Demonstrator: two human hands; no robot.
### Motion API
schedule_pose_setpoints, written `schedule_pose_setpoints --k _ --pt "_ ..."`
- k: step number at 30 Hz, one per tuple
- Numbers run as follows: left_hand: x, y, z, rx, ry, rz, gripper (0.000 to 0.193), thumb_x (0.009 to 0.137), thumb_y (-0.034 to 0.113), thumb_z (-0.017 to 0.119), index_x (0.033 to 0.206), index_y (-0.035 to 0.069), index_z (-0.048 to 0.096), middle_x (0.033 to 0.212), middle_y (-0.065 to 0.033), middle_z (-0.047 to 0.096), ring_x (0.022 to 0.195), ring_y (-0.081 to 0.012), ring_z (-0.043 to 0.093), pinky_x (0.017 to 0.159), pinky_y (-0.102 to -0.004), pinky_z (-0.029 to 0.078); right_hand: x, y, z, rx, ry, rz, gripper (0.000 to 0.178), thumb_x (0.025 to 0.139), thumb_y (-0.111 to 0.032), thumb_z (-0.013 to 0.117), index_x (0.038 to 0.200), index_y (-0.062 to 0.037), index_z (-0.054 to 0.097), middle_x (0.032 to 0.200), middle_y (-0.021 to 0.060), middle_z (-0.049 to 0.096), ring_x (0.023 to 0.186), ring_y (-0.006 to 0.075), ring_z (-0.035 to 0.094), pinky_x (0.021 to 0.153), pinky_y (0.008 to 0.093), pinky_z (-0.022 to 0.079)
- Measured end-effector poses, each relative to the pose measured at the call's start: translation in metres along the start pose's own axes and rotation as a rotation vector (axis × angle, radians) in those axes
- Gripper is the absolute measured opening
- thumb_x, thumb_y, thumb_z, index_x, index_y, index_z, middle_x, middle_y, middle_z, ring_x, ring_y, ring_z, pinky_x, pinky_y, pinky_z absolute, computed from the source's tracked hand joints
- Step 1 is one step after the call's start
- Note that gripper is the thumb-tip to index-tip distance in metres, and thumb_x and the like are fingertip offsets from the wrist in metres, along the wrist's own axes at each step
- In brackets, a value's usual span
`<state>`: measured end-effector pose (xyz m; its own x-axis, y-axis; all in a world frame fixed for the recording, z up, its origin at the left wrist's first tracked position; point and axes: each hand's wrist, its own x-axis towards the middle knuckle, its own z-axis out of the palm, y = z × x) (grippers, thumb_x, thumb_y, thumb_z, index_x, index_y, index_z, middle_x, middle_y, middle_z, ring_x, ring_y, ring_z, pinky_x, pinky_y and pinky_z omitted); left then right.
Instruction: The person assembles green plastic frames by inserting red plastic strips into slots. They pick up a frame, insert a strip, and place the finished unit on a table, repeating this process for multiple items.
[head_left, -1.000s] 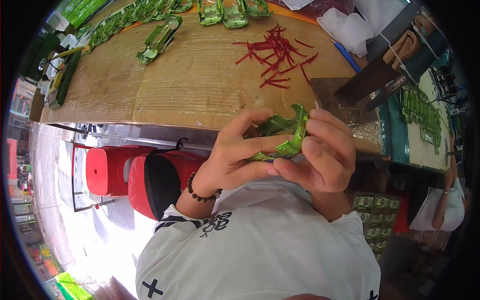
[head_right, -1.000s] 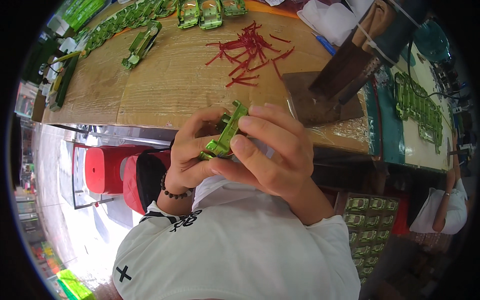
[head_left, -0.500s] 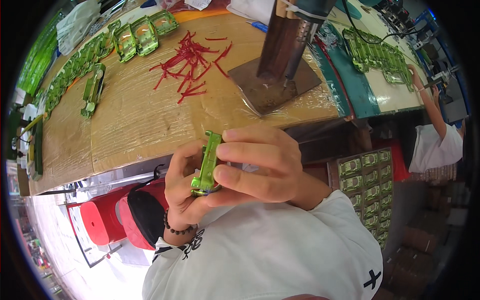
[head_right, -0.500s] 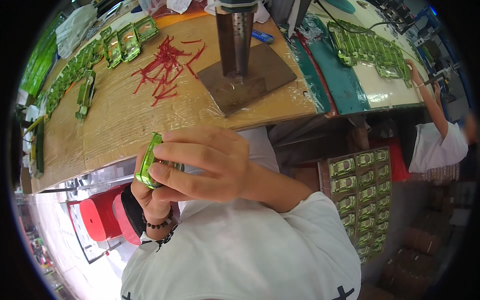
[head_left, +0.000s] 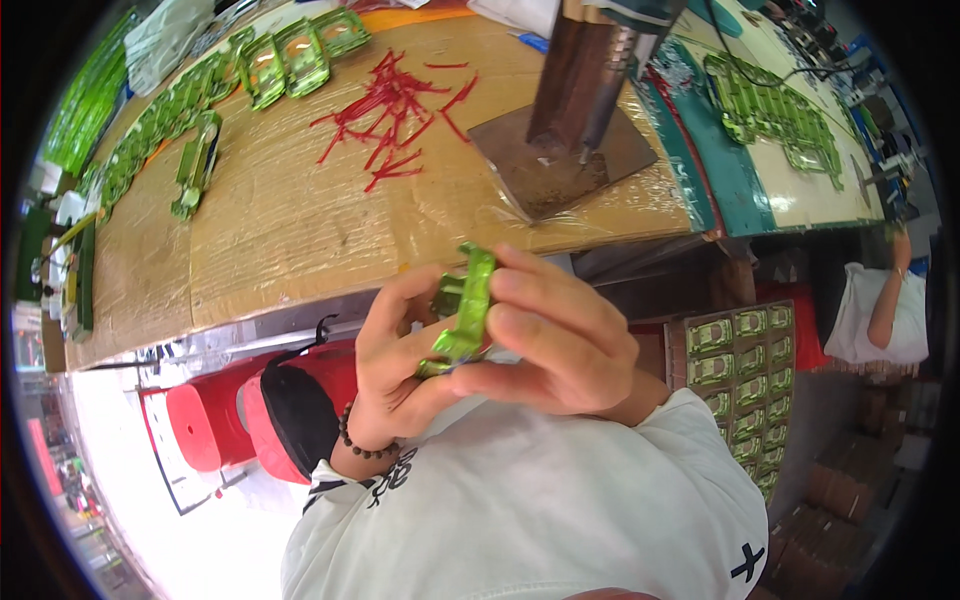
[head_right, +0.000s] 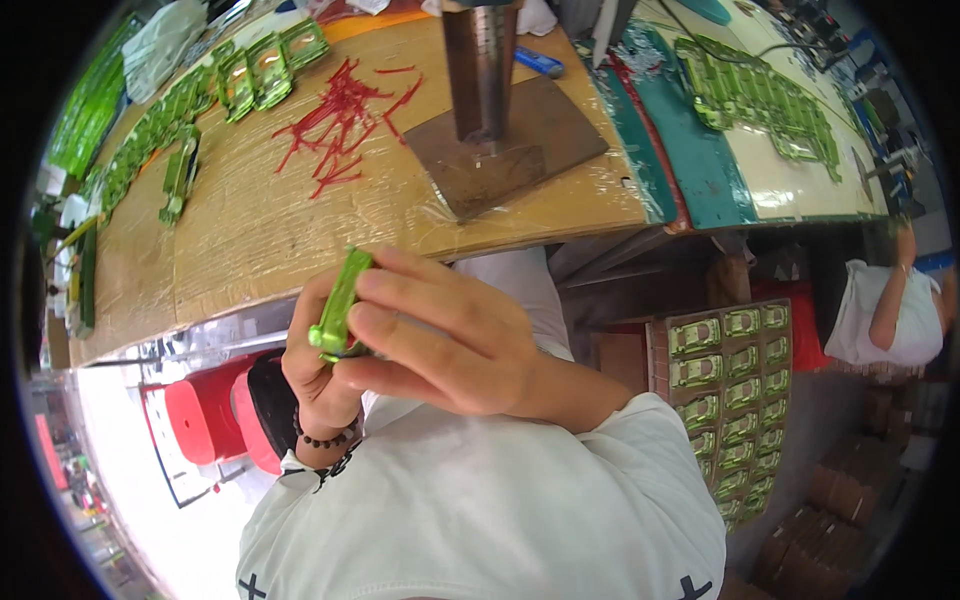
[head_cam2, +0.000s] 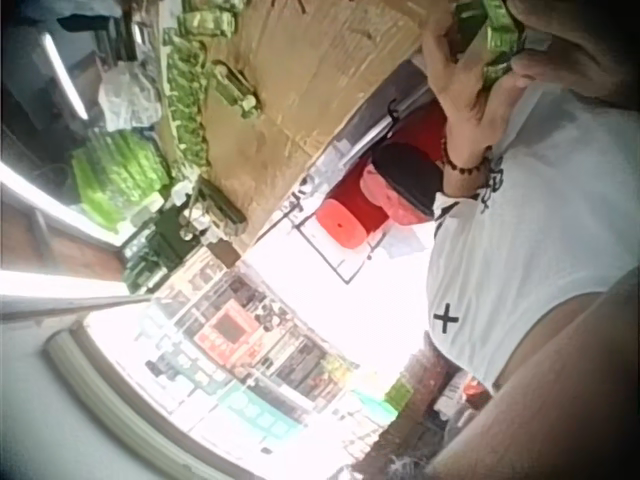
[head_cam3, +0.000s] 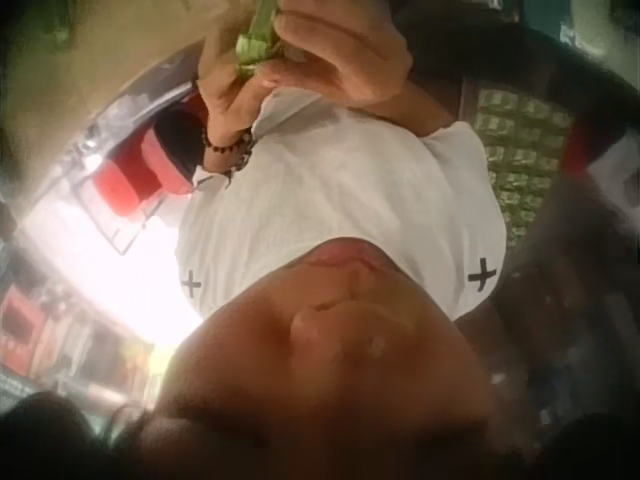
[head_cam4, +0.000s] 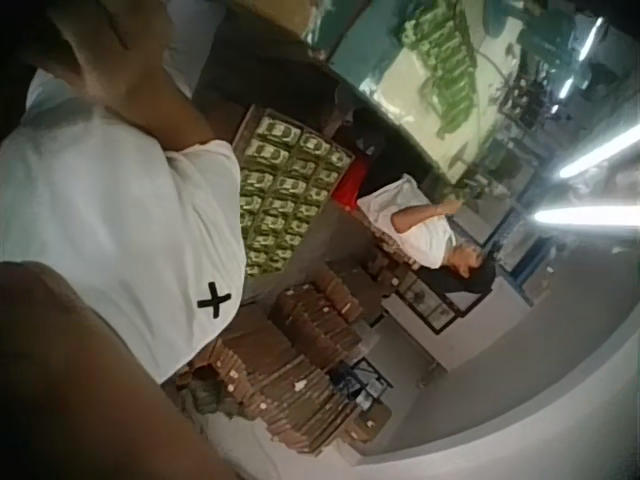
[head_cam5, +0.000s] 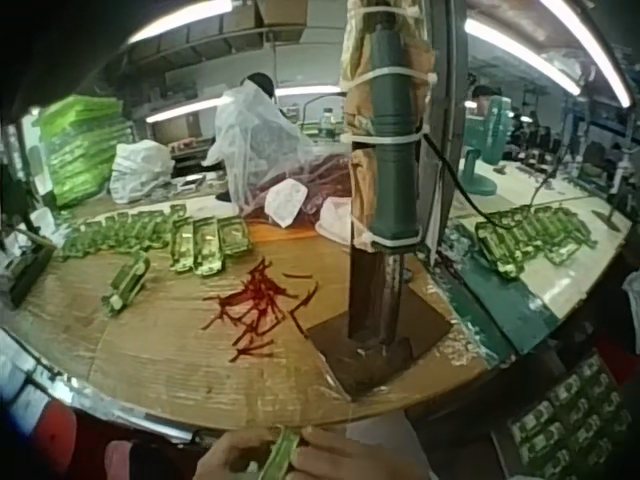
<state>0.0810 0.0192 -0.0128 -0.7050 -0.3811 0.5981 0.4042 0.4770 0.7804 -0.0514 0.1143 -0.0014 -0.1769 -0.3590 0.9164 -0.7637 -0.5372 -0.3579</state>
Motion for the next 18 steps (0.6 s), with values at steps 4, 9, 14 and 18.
schedule_pose_setpoints --k 4,9,14,18 --pt "0.000 -0.002 0.001 0.033 0.010 0.025 0.041 0.074 0.029 0.069 0.105 0.002 0.062 0.112 -0.0210 0.045 0.086 -0.0240 0.054 0.064 -0.0291 0.043 -0.002 0.003 0.002 0.119 -0.002 0.085 0.048 0.065 -0.016 0.078 0.104 0.0017 0.058 0.105 0.0188 0.058 0.094 0.0324 0.060 0.077 0.0328 0.052" --pt "-0.004 0.004 0.008 0.085 0.020 -0.092 0.038 0.076 0.024 0.068 0.106 0.001 0.060 0.114 -0.0196 0.045 0.092 -0.0251 0.052 0.071 -0.0314 0.042 -0.035 0.010 0.013 0.508 0.002 0.236 0.082 0.064 -0.032 0.078 0.125 0.0046 0.037 0.128 0.0252 0.035 0.117 0.0342 0.041 0.089 0.0392 0.042" --pt "-0.007 0.001 0.017 -0.164 0.030 -0.233 0.032 0.086 0.026 0.056 0.102 -0.002 0.059 0.111 -0.0207 0.046 0.098 -0.0300 0.050 0.082 -0.0359 0.041 -0.046 0.003 0.017 0.321 -0.029 0.313 0.092 0.063 -0.035 0.079 0.130 0.0028 0.030 0.134 0.0232 0.026 0.119 0.0315 0.038 0.088 0.0376 0.042" --pt "-0.002 0.005 0.022 -0.132 0.036 -0.425 0.040 0.094 0.030 0.040 0.105 -0.005 0.056 0.106 -0.0214 0.050 0.103 -0.0305 0.049 0.083 -0.0346 0.040 -0.044 0.003 0.005 0.440 -0.073 0.518 0.081 0.067 -0.018 0.077 0.130 0.0001 0.030 0.136 0.0206 0.025 0.117 0.0286 0.042 0.085 0.0343 0.046"
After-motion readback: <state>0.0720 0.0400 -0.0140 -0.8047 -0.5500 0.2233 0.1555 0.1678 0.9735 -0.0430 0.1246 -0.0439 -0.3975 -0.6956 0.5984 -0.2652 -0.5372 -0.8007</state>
